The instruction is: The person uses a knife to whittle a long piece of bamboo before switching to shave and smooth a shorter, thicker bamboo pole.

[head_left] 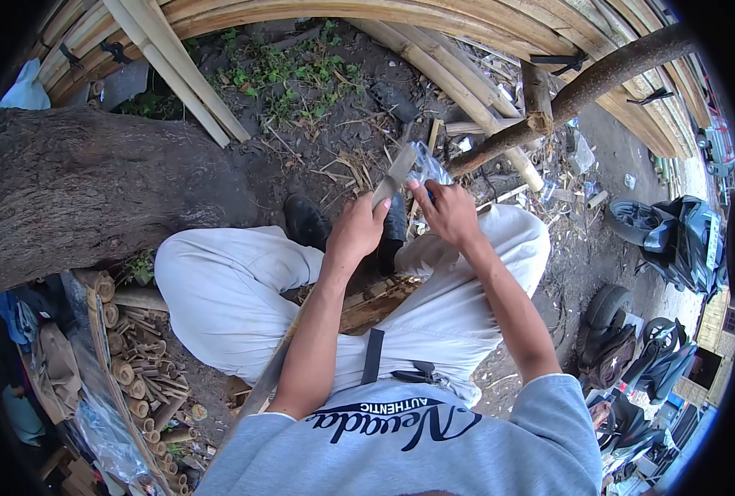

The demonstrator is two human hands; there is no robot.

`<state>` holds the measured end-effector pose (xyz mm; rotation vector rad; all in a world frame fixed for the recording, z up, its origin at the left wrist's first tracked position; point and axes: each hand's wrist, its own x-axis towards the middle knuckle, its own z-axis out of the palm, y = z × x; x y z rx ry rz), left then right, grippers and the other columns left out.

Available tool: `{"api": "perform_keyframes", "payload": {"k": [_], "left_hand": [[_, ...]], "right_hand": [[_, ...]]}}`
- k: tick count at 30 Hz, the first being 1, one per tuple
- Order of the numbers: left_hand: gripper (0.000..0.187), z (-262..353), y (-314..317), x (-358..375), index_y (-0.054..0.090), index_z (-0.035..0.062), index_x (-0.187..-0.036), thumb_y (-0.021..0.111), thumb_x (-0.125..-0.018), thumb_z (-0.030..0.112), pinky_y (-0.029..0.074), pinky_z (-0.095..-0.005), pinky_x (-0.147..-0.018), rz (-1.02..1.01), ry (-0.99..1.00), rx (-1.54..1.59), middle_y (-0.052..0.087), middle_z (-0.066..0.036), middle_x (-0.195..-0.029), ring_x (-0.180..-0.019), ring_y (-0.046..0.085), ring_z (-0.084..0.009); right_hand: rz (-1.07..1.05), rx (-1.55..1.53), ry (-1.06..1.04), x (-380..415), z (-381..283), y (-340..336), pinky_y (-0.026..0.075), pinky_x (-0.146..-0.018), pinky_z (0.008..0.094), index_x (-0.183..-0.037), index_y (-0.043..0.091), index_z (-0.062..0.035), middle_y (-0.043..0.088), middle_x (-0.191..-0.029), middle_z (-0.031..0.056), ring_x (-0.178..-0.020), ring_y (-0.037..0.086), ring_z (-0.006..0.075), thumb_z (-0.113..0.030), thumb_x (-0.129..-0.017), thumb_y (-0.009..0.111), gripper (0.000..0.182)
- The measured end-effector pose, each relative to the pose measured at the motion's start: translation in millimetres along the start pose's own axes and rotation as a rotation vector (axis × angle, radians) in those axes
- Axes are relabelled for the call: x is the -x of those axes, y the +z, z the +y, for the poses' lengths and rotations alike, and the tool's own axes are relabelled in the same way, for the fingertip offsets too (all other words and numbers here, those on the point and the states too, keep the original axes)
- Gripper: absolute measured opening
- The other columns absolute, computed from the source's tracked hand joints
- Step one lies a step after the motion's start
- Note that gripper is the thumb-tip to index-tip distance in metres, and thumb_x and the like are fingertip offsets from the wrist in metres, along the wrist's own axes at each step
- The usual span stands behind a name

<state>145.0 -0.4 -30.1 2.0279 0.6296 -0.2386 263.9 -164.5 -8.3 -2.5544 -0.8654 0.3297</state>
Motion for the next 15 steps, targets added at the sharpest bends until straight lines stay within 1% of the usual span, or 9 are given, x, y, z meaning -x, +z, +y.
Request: {"api": "perform_keyframes", "payload": {"k": [1,3,4,8,11,12,14,15], "left_hand": [[0.046,0,2,2,0.062,0.0022,-0.123,0.048,-0.107,0.043,0.051,-0.0575,-0.095,0.073,0.060,-0.077,0.068,-0.032,-0.111,-0.109,0.064,-0.0494],[0.045,9,0,8,0.061,0.0027,-0.122,0.048,-0.107,0.043,0.051,-0.0578,-0.094,0.066,0.042,-0.102,0.068,-0.032,-0.110,-0.108,0.064,-0.0494],[0.045,13,-1,10,0.061,0.0032,-0.122,0.048,-0.107,0.044,0.051,-0.0580,-0.094,0.069,0.022,-0.127,0.068,-0.032,-0.109,-0.108,0.064,-0.0493],[0.044,12,-1,11,0.061,0.0030,-0.118,0.048,-0.107,0.043,0.052,-0.0585,-0.092,0.086,0.012,-0.124,0.068,-0.031,-0.108,-0.107,0.064,-0.0500],[0.044,14,-4,13,0.061,0.0029,-0.118,0.048,-0.107,0.044,0.052,-0.0583,-0.091,0.100,0.018,-0.138,0.068,-0.031,-0.108,-0.105,0.065,-0.0506],[0.045,17,-7,14,0.061,0.0029,-0.119,0.047,-0.107,0.044,0.052,-0.0582,-0.091,0.071,0.012,-0.130,0.068,-0.031,-0.108,-0.105,0.065,-0.0507],[0.046,16,-6,14,0.061,0.0029,-0.120,0.047,-0.107,0.045,0.053,-0.0580,-0.091,0.037,0.004,-0.123,0.068,-0.031,-0.108,-0.105,0.065,-0.0509],[0.047,13,-4,15,0.061,0.0028,-0.121,0.046,-0.107,0.045,0.053,-0.0579,-0.092,0.030,-0.017,-0.131,0.068,-0.031,-0.108,-0.105,0.065,-0.0508]], "right_hand": [[0.000,0.003,0.008,0,0,1,0.052,-0.063,0.0533,-0.082,0.068,-0.0018,0.061,-0.060,0.0222,-0.064,0.064,0.0452,-0.053,-0.105,0.051,0.059],[0.065,0.149,-0.133,3,2,5,0.050,-0.055,0.0518,-0.075,0.065,-0.0038,0.060,-0.059,0.0203,-0.057,0.063,0.0427,-0.051,-0.103,0.055,0.056],[0.158,0.142,-0.214,3,7,13,0.048,-0.048,0.0491,-0.071,0.062,-0.0055,0.058,-0.054,0.0184,-0.051,0.062,0.0407,-0.052,-0.101,0.059,0.056],[0.190,0.173,-0.250,-1,15,25,0.047,-0.045,0.0486,-0.069,0.063,-0.0076,0.056,-0.050,0.0172,-0.047,0.060,0.0388,-0.053,-0.101,0.059,0.056],[0.132,0.212,-0.248,-6,12,18,0.049,-0.046,0.0477,-0.069,0.064,-0.0082,0.056,-0.050,0.0169,-0.048,0.062,0.0376,-0.054,-0.101,0.058,0.056],[0.127,0.209,-0.246,-7,15,19,0.049,-0.046,0.0477,-0.069,0.064,-0.0082,0.056,-0.050,0.0169,-0.048,0.062,0.0376,-0.054,-0.101,0.058,0.056],[0.186,0.246,-0.283,-13,29,22,0.049,-0.046,0.0467,-0.068,0.066,-0.0077,0.057,-0.050,0.0171,-0.049,0.063,0.0378,-0.057,-0.101,0.056,0.060],[0.203,0.310,-0.188,-22,42,25,0.050,-0.046,0.0460,-0.067,0.068,-0.0073,0.059,-0.051,0.0166,-0.050,0.064,0.0377,-0.058,-0.101,0.056,0.062]]}}
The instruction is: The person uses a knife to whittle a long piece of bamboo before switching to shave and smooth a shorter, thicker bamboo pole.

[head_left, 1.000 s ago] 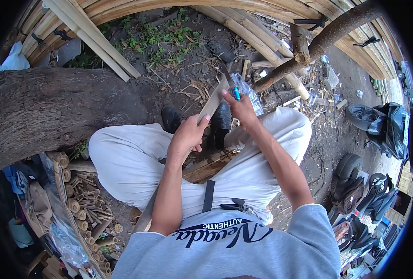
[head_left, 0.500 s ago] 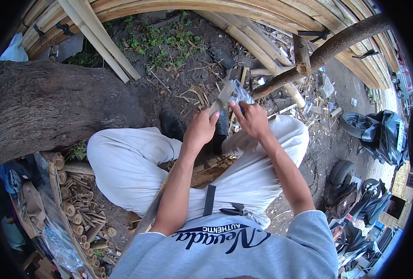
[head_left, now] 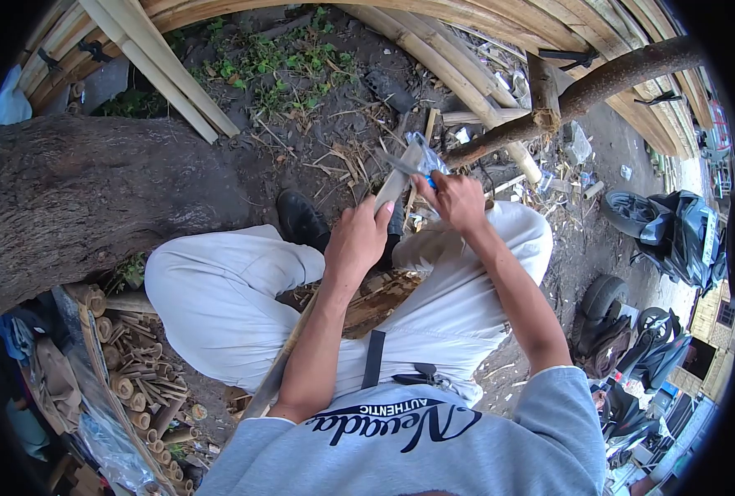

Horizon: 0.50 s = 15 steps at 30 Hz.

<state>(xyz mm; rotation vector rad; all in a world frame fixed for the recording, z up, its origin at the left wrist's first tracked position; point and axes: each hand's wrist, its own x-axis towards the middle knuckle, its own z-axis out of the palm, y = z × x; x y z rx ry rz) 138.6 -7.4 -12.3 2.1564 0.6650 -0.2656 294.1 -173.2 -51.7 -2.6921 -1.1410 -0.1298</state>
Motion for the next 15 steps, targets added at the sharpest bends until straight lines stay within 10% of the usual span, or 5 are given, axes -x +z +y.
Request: {"api": "perform_keyframes", "payload": {"k": [2,6,15], "left_hand": [[0.048,0,6,2,0.061,0.0028,-0.122,0.046,-0.108,0.045,0.052,-0.0578,-0.092,-0.016,-0.021,-0.007,0.068,-0.032,-0.108,-0.106,0.065,-0.0507],[0.049,0,-4,-4,0.060,0.0027,-0.127,0.045,-0.108,0.045,0.053,-0.0568,-0.092,0.025,0.012,-0.002,0.068,-0.031,-0.108,-0.105,0.066,-0.0491],[0.048,-14,-2,-7,0.061,0.0036,-0.128,0.047,-0.107,0.044,0.054,-0.0564,-0.088,0.109,0.002,-0.067,0.070,-0.029,-0.103,-0.100,0.068,-0.0473]], "right_hand": [[-0.228,0.132,0.275,-25,38,7,0.054,-0.055,0.0493,-0.070,0.073,-0.0051,0.065,-0.060,0.0204,-0.061,0.069,0.0413,-0.061,-0.102,0.049,0.069],[-0.029,-0.089,0.598,-30,37,3,0.055,-0.071,0.0562,-0.081,0.074,-0.0036,0.068,-0.074,0.0290,-0.079,0.069,0.0485,-0.062,-0.104,0.044,0.069],[-0.048,-0.231,0.017,9,-43,-1,0.050,-0.052,0.0480,-0.069,0.066,-0.0047,0.058,-0.055,0.0185,-0.053,0.062,0.0398,-0.047,-0.099,0.064,0.052]]}}
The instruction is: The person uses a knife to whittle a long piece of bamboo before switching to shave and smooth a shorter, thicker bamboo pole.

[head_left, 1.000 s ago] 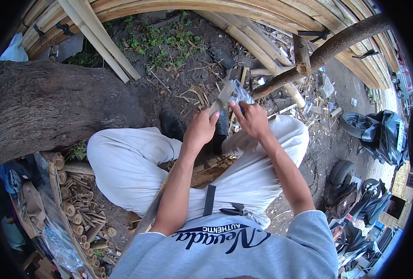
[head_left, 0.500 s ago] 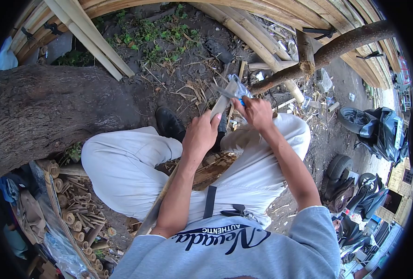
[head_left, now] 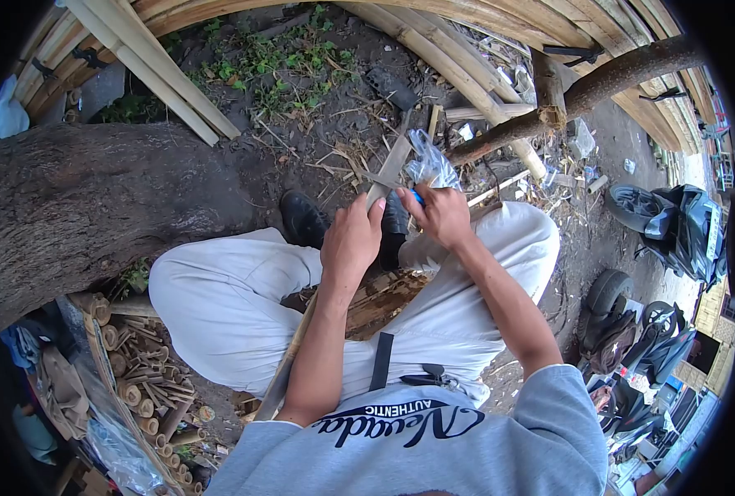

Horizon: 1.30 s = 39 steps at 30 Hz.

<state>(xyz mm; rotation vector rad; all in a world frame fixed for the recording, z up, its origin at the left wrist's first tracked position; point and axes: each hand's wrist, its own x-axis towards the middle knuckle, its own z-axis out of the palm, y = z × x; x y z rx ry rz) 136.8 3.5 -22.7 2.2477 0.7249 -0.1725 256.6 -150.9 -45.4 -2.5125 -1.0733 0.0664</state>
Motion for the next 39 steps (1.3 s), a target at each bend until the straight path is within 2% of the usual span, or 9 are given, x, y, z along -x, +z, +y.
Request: {"api": "perform_keyframes", "payload": {"k": [18,20,21,23,26,29,31,34,39], "left_hand": [[0.040,22,-5,10,0.063,0.0014,-0.116,0.048,-0.108,0.038,0.056,-0.0547,-0.079,0.020,0.014,-0.098,0.070,-0.029,-0.091,-0.088,0.070,-0.0472],[0.040,28,-1,15,0.063,0.0013,-0.115,0.048,-0.108,0.038,0.056,-0.0546,-0.080,-0.038,0.007,-0.089,0.070,-0.029,-0.091,-0.089,0.070,-0.0472],[0.041,31,2,17,0.062,0.0013,-0.114,0.047,-0.108,0.038,0.056,-0.0545,-0.080,-0.096,0.000,-0.079,0.070,-0.029,-0.091,-0.090,0.070,-0.0472],[0.041,28,9,17,0.062,0.0019,-0.116,0.047,-0.108,0.040,0.056,-0.0546,-0.082,-0.089,0.037,-0.091,0.070,-0.028,-0.091,-0.091,0.070,-0.0469],[0.043,22,-2,3,0.062,0.0042,-0.123,0.046,-0.109,0.041,0.054,-0.0541,-0.086,-0.031,-0.020,-0.076,0.070,-0.029,-0.098,-0.097,0.069,-0.0458],[0.044,9,-3,-3,0.063,0.0050,-0.124,0.046,-0.108,0.043,0.053,-0.0552,-0.089,0.019,-0.067,-0.037,0.070,-0.029,-0.103,-0.100,0.067,-0.0463],[0.044,4,-1,-4,0.063,0.0047,-0.123,0.046,-0.108,0.043,0.052,-0.0552,-0.091,0.021,-0.061,-0.015,0.069,-0.029,-0.105,-0.102,0.066,-0.0465],[0.045,8,-11,-5,0.064,0.0041,-0.121,0.046,-0.107,0.043,0.051,-0.0553,-0.093,-0.042,-0.069,0.045,0.069,-0.029,-0.108,-0.105,0.065,-0.0468],[0.044,4,-10,-6,0.064,0.0029,-0.119,0.046,-0.107,0.042,0.051,-0.0565,-0.094,-0.049,-0.052,0.106,0.070,-0.027,-0.108,-0.108,0.064,-0.0472]], "right_hand": [[-0.007,0.148,0.009,-16,6,-9,0.051,-0.047,0.0451,-0.062,0.065,-0.0083,0.058,-0.050,0.0170,-0.049,0.064,0.0372,-0.058,-0.099,0.058,0.063],[0.003,0.221,0.098,-34,22,-6,0.052,-0.048,0.0467,-0.064,0.068,-0.0075,0.060,-0.052,0.0179,-0.051,0.066,0.0381,-0.061,-0.100,0.054,0.066],[-0.079,0.219,0.236,-46,35,-7,0.054,-0.053,0.0501,-0.067,0.070,-0.0056,0.062,-0.055,0.0195,-0.057,0.067,0.0415,-0.065,-0.101,0.048,0.072],[0.050,0.232,0.410,-61,63,-2,0.055,-0.060,0.0520,-0.068,0.070,-0.0043,0.064,-0.059,0.0208,-0.064,0.069,0.0443,-0.066,-0.102,0.044,0.075],[0.178,0.083,0.474,-52,70,-11,0.054,-0.064,0.0533,-0.071,0.070,-0.0046,0.064,-0.061,0.0212,-0.066,0.068,0.0460,-0.066,-0.103,0.041,0.075],[0.060,0.030,0.284,-28,34,-15,0.051,-0.058,0.0504,-0.075,0.067,-0.0028,0.061,-0.060,0.0213,-0.060,0.065,0.0416,-0.057,-0.103,0.051,0.063],[-0.012,-0.028,0.070,-12,10,-13,0.049,-0.054,0.0476,-0.070,0.064,-0.0038,0.059,-0.057,0.0194,-0.057,0.064,0.0384,-0.051,-0.101,0.060,0.057],[-0.017,0.010,-0.079,0,-6,-5,0.047,-0.051,0.0469,-0.067,0.063,-0.0060,0.056,-0.054,0.0168,-0.053,0.061,0.0371,-0.049,-0.099,0.063,0.054],[-0.041,0.049,-0.089,-3,-6,-3,0.048,-0.051,0.0463,-0.065,0.063,-0.0064,0.055,-0.052,0.0154,-0.051,0.060,0.0363,-0.051,-0.098,0.064,0.055]]}}
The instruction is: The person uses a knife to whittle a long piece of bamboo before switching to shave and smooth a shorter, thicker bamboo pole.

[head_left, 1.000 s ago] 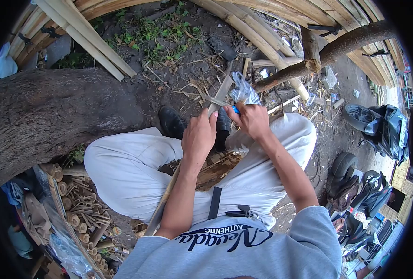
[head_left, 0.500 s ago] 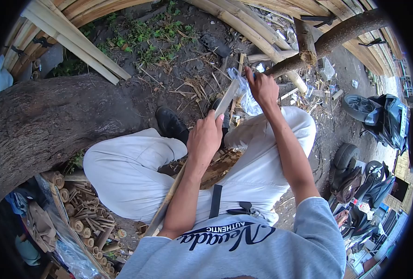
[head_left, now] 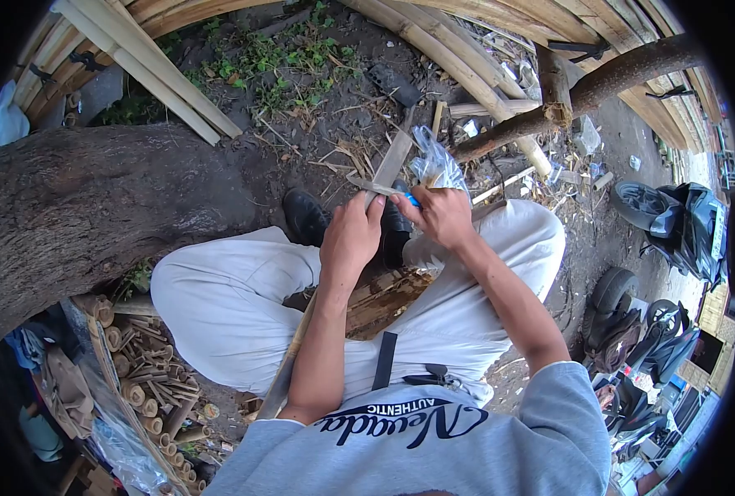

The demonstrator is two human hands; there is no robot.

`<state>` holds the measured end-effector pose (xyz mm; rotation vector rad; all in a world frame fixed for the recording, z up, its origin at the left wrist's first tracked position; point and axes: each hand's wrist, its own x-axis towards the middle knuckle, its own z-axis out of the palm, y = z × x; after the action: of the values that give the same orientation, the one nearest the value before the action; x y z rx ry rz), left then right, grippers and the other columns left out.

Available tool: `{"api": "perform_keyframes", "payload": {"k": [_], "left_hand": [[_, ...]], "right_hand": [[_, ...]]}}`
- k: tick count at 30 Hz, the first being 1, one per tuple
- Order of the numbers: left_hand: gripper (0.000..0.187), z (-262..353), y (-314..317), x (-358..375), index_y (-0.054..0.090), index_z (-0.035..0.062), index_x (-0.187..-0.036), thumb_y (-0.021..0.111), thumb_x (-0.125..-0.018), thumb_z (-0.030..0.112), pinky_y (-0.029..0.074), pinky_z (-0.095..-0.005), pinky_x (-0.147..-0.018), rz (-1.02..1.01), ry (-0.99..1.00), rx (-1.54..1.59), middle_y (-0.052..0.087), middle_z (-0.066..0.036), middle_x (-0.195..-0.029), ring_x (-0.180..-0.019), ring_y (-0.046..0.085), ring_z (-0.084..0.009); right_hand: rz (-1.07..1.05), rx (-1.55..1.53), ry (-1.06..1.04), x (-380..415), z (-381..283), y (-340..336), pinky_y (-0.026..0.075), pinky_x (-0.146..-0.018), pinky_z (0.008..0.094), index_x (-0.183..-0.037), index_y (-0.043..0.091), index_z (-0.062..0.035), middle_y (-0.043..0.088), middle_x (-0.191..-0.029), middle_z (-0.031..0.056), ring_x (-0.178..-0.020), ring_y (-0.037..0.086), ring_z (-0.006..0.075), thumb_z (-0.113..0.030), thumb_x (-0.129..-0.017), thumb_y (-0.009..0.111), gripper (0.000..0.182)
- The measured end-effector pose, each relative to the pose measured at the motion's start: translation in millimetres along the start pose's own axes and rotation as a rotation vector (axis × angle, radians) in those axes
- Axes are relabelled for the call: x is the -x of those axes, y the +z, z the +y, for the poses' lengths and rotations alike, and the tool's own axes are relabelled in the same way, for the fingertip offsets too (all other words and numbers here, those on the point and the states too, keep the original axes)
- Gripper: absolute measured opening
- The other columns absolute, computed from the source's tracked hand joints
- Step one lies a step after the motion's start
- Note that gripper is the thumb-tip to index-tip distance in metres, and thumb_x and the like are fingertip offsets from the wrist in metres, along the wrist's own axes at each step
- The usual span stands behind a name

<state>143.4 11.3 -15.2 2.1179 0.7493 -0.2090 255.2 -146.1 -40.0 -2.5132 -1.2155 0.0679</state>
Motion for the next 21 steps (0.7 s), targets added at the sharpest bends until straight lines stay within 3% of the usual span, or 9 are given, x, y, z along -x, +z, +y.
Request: {"api": "perform_keyframes", "payload": {"k": [4,6,8,11,14,16,17,19,21], "left_hand": [[0.046,9,-5,5,0.064,0.0017,-0.118,0.046,-0.108,0.043,0.050,-0.0571,-0.094,-0.009,-0.038,-0.004,0.070,-0.027,-0.109,-0.109,0.063,-0.0476],[0.046,10,-5,7,0.064,0.0012,-0.117,0.045,-0.108,0.043,0.050,-0.0570,-0.094,0.021,-0.037,-0.042,0.070,-0.027,-0.109,-0.109,0.063,-0.0477],[0.047,11,-5,6,0.063,0.0002,-0.117,0.045,-0.108,0.043,0.050,-0.0570,-0.094,0.000,-0.048,-0.043,0.070,-0.028,-0.110,-0.109,0.063,-0.0482],[0.047,21,-14,4,0.063,-0.0001,-0.117,0.045,-0.108,0.042,0.051,-0.0572,-0.094,-0.024,0.018,0.017,0.070,-0.028,-0.108,-0.107,0.063,-0.0485],[0.046,9,-7,1,0.063,0.0010,-0.119,0.045,-0.108,0.042,0.051,-0.0565,-0.094,-0.009,-0.049,-0.023,0.069,-0.029,-0.108,-0.108,0.064,-0.0475],[0.047,-1,0,-1,0.063,0.0016,-0.121,0.045,-0.108,0.043,0.051,-0.0561,-0.095,0.008,-0.040,-0.032,0.069,-0.029,-0.109,-0.109,0.064,-0.0471],[0.047,-3,2,-2,0.063,0.0021,-0.123,0.045,-0.108,0.043,0.051,-0.0557,-0.095,0.019,-0.024,-0.043,0.069,-0.029,-0.109,-0.109,0.064,-0.0468],[0.048,-3,-1,-3,0.063,0.0021,-0.125,0.046,-0.107,0.043,0.051,-0.0554,-0.096,-0.025,-0.033,-0.015,0.069,-0.029,-0.110,-0.110,0.064,-0.0470],[0.049,1,-4,-1,0.063,0.0021,-0.126,0.046,-0.107,0.044,0.051,-0.0550,-0.096,-0.064,-0.042,0.015,0.069,-0.029,-0.111,-0.110,0.064,-0.0471]], "right_hand": [[-0.016,0.034,0.062,-1,7,2,0.050,-0.053,0.0451,-0.066,0.065,-0.0064,0.058,-0.055,0.0166,-0.056,0.065,0.0354,-0.055,-0.100,0.059,0.060],[-0.126,0.128,0.293,-17,29,-8,0.052,-0.056,0.0478,-0.071,0.068,-0.0049,0.062,-0.059,0.0210,-0.061,0.068,0.0388,-0.058,-0.103,0.052,0.064],[-0.032,0.163,0.470,-26,83,8,0.055,-0.058,0.0516,-0.071,0.070,-0.0043,0.065,-0.061,0.0225,-0.062,0.068,0.0431,-0.062,-0.101,0.051,0.068],[0.129,0.012,0.645,-31,84,-1,0.055,-0.067,0.0540,-0.075,0.070,-0.0014,0.067,-0.070,0.0269,-0.070,0.069,0.0468,-0.063,-0.102,0.047,0.071],[0.245,-0.107,0.580,-23,49,-3,0.055,-0.068,0.0524,-0.076,0.070,-0.0016,0.066,-0.067,0.0260,-0.069,0.068,0.0466,-0.060,-0.103,0.049,0.068],[0.071,-0.225,0.387,-13,27,-5,0.055,-0.061,0.0501,-0.076,0.070,-0.0037,0.063,-0.061,0.0227,-0.063,0.067,0.0436,-0.057,-0.102,0.053,0.062],[0.071,-0.228,0.392,-10,16,-5,0.055,-0.061,0.0501,-0.076,0.070,-0.0037,0.063,-0.061,0.0227,-0.063,0.067,0.0436,-0.057,-0.102,0.053,0.062],[0.011,-0.100,0.113,-6,1,-4,0.053,-0.052,0.0465,-0.077,0.071,-0.0070,0.060,-0.055,0.0181,-0.055,0.066,0.0392,-0.056,-0.101,0.057,0.056],[-0.001,-0.063,0.091,-6,7,6,0.052,-0.049,0.0457,-0.076,0.070,-0.0086,0.059,-0.053,0.0166,-0.052,0.065,0.0376,-0.057,-0.100,0.058,0.055]]}}
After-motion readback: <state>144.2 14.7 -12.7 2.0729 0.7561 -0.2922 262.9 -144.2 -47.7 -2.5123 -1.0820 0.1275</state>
